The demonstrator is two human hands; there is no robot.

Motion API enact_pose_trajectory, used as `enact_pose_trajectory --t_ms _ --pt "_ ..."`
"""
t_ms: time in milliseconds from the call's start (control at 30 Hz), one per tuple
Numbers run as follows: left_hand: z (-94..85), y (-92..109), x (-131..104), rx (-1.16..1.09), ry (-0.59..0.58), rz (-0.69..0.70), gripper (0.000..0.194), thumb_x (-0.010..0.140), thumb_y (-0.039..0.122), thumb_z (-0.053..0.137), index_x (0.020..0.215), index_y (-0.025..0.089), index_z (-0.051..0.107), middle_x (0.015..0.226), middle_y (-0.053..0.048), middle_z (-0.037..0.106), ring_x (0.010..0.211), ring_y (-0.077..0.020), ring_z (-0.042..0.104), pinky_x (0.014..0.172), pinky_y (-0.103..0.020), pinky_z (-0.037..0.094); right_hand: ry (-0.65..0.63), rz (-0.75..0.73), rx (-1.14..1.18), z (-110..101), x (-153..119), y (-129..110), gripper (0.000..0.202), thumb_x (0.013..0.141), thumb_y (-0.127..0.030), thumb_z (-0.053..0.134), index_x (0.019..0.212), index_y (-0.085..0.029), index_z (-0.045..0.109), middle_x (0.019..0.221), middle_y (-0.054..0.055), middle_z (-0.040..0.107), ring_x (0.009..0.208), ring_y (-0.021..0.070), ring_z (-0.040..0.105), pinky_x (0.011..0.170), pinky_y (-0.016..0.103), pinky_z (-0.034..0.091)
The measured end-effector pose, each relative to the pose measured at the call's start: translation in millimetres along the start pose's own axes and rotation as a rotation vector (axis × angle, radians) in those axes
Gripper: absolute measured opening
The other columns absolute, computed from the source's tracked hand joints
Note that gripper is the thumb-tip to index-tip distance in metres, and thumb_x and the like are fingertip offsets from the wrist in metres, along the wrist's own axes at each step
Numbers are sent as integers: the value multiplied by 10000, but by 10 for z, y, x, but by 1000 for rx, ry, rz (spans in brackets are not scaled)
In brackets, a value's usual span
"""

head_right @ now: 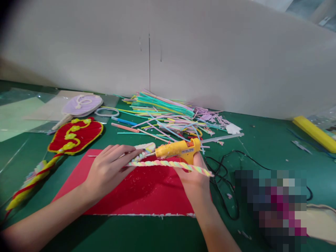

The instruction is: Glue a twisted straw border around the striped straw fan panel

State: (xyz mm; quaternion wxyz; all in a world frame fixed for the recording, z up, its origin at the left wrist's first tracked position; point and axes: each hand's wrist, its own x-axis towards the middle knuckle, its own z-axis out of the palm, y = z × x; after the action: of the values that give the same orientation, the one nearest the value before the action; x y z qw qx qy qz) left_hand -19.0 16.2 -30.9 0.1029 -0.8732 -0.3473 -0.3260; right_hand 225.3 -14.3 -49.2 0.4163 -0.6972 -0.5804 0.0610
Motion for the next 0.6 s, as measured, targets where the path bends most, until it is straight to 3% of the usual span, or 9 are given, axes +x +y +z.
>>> enact_pose_trajectory --t_ms 200,600 --pt "-2 4 -1 8 2 -5 272 934 228 458 1117 132 635 920 -87 677 782 -185 602 635 -311 421 10 -109 -36 6 27 56 355 749 -459 618 976 -187 594 795 87 699 677 244 661 581 336 538" --pt "-7 4 1 -3 3 -5 272 907 199 498 1131 133 635 921 -82 667 784 -189 605 633 -314 415 10 -101 40 10 -3 110 403 817 -392 552 1152 -170 555 1012 122 680 893 276 659 741 393 552"
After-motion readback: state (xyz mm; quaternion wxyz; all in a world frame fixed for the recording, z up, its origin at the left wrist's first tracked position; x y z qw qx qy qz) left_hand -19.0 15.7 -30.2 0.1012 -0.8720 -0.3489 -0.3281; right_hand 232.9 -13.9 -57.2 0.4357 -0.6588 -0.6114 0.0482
